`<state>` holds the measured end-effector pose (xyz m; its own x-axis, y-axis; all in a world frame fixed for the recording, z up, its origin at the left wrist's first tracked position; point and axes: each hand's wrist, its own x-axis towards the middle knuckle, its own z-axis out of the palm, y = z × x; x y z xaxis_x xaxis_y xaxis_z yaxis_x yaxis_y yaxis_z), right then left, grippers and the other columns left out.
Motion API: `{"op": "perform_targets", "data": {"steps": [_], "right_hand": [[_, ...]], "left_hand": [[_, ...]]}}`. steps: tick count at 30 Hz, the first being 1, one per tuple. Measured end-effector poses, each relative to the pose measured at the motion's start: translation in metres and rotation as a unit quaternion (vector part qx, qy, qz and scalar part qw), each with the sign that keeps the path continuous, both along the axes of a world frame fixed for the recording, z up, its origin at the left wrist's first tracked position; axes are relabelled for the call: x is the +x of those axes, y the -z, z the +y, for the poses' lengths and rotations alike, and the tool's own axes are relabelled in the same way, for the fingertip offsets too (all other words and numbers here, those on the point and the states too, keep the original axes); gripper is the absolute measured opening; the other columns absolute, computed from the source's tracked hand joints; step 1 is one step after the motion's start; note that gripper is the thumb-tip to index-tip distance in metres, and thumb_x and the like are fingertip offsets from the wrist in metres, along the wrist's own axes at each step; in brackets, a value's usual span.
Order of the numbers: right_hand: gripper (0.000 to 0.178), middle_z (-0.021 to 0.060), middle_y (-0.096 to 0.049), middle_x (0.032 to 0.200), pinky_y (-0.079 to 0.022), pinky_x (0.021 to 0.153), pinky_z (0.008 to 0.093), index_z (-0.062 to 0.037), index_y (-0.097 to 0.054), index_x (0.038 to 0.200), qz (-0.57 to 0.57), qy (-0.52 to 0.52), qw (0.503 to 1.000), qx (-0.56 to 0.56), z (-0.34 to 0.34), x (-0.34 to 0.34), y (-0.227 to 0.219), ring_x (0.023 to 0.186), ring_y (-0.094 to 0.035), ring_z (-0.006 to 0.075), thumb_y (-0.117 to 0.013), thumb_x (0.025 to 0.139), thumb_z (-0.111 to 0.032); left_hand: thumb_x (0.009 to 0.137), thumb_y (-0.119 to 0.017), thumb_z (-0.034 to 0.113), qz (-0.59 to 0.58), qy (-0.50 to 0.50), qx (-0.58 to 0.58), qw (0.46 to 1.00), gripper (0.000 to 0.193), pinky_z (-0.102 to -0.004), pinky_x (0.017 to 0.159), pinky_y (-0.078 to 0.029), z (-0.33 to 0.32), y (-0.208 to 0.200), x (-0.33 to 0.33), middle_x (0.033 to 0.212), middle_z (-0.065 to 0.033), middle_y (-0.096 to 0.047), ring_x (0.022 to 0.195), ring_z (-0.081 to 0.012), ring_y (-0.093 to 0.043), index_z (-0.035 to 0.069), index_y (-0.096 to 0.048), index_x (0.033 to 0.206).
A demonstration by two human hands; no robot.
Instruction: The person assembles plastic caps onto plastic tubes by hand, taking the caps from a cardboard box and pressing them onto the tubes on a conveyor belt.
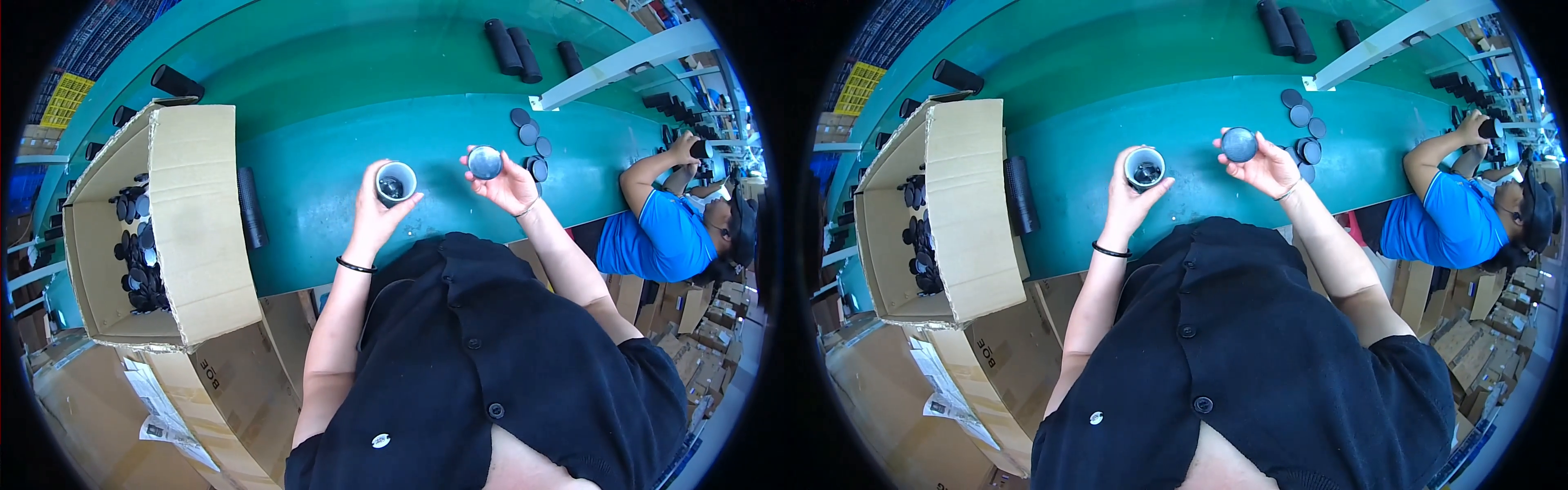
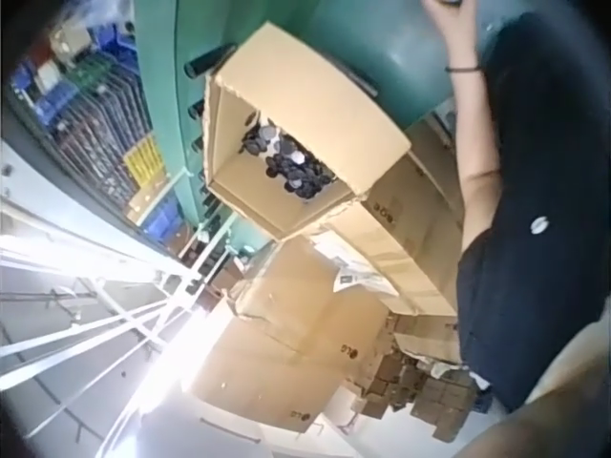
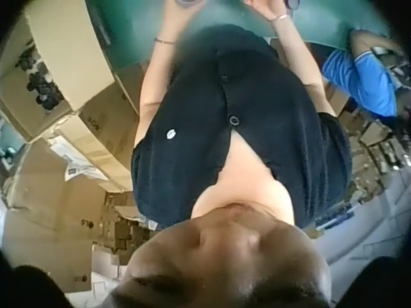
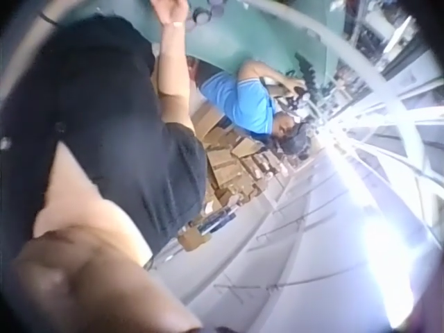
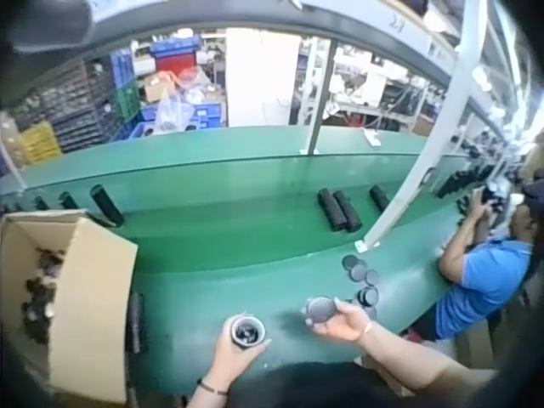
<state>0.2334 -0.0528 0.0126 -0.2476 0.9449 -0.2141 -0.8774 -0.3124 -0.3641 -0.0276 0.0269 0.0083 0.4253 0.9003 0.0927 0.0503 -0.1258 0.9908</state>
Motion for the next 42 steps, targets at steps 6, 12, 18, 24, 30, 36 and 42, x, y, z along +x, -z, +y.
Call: {"op": "perform_targets", "data": {"steps": [6, 12, 18, 24, 30, 36, 42], "right_hand": [[0.058, 0.025, -0.042, 0.131, -0.05, 0.087, 0.0383, -0.0056, -0.031, 0.139, -0.014, -0.036, 0.996, 0.075, 0.009, -0.012, -0.007, 0.105, -0.056, 0.0338, -0.054, 0.094, -0.033], [0.062, 0.0263, -0.04, 0.134, -0.049, 0.092, 0.0373, -0.0024, -0.03, 0.139, -0.022, -0.045, 0.997, 0.059, 0.014, -0.018, -0.023, 0.11, -0.055, 0.0327, -0.059, 0.091, -0.028], [0.068, 0.024, -0.043, 0.134, -0.048, 0.092, 0.0328, -0.0019, -0.029, 0.14, -0.259, -0.05, 0.961, 0.088, 0.012, -0.019, -0.033, 0.111, -0.057, 0.0283, -0.065, 0.087, -0.023], [0.062, 0.0171, -0.05, 0.129, -0.049, 0.08, 0.0247, -0.0012, -0.036, 0.138, -0.347, -0.017, 0.934, 0.087, 0.024, -0.026, -0.05, 0.099, -0.06, 0.0196, -0.065, 0.086, -0.018], [0.053, 0.0139, -0.053, 0.125, -0.048, 0.073, 0.0231, -0.003, -0.044, 0.132, -0.324, -0.025, 0.945, 0.038, 0.03, -0.028, -0.051, 0.091, -0.06, 0.0149, -0.065, 0.086, -0.019], [0.06, 0.0117, -0.058, 0.116, -0.049, 0.07, 0.024, -0.0077, -0.044, 0.133, -0.564, -0.165, 0.795, 0.15, 0.026, -0.036, -0.08, 0.087, -0.06, 0.0148, -0.068, 0.079, -0.015], [0.074, 0.0133, -0.064, 0.101, -0.053, 0.074, 0.0356, -0.0128, -0.046, 0.132, -0.777, -0.333, 0.49, 0.213, 0.046, -0.065, -0.135, 0.089, -0.065, 0.0261, -0.074, 0.064, -0.012]], "left_hand": [[0.067, -0.082, 0.011, -0.029, 0.039, -0.038, 0.998, 0.058, -0.0302, 0.083, -0.048, -0.012, 0.0, 0.006, 0.105, -0.0071, -0.058, 0.098, -0.0144, -0.057, 0.004, -0.048, 0.114], [0.067, -0.082, 0.01, -0.03, 0.051, -0.046, 0.997, 0.058, -0.0299, 0.083, -0.048, -0.007, 0.001, 0.007, 0.105, -0.0068, -0.058, 0.097, -0.0149, -0.057, 0.004, -0.048, 0.113], [0.069, -0.081, 0.01, -0.043, 0.063, -0.102, 0.992, 0.062, -0.0301, 0.085, -0.047, 0.001, 0.003, 0.006, 0.107, -0.0072, -0.056, 0.1, -0.0152, -0.056, 0.005, -0.045, 0.118], [0.072, -0.08, 0.014, -0.107, 0.045, -0.092, 0.989, 0.065, -0.0326, 0.087, -0.046, 0.01, -0.001, 0.014, 0.11, -0.008, -0.053, 0.104, -0.0167, -0.054, 0.007, -0.04, 0.123], [0.074, -0.079, 0.021, -0.078, 0.038, -0.023, 0.996, 0.071, -0.0351, 0.088, -0.046, 0.024, -0.002, 0.01, 0.109, -0.0102, -0.054, 0.102, -0.0215, -0.056, 0.012, -0.035, 0.128], [0.07, -0.081, 0.02, 0.174, 0.141, 0.19, 0.956, 0.082, -0.0359, 0.087, -0.049, 0.024, -0.017, 0.002, 0.105, -0.0141, -0.058, 0.1, -0.0282, -0.06, 0.014, -0.027, 0.133], [0.065, -0.083, 0.016, 0.027, 0.116, 0.073, 0.99, 0.085, -0.038, 0.087, -0.051, 0.01, -0.011, 0.009, 0.107, -0.0171, -0.061, 0.102, -0.0317, -0.062, 0.01, -0.029, 0.13]]}}
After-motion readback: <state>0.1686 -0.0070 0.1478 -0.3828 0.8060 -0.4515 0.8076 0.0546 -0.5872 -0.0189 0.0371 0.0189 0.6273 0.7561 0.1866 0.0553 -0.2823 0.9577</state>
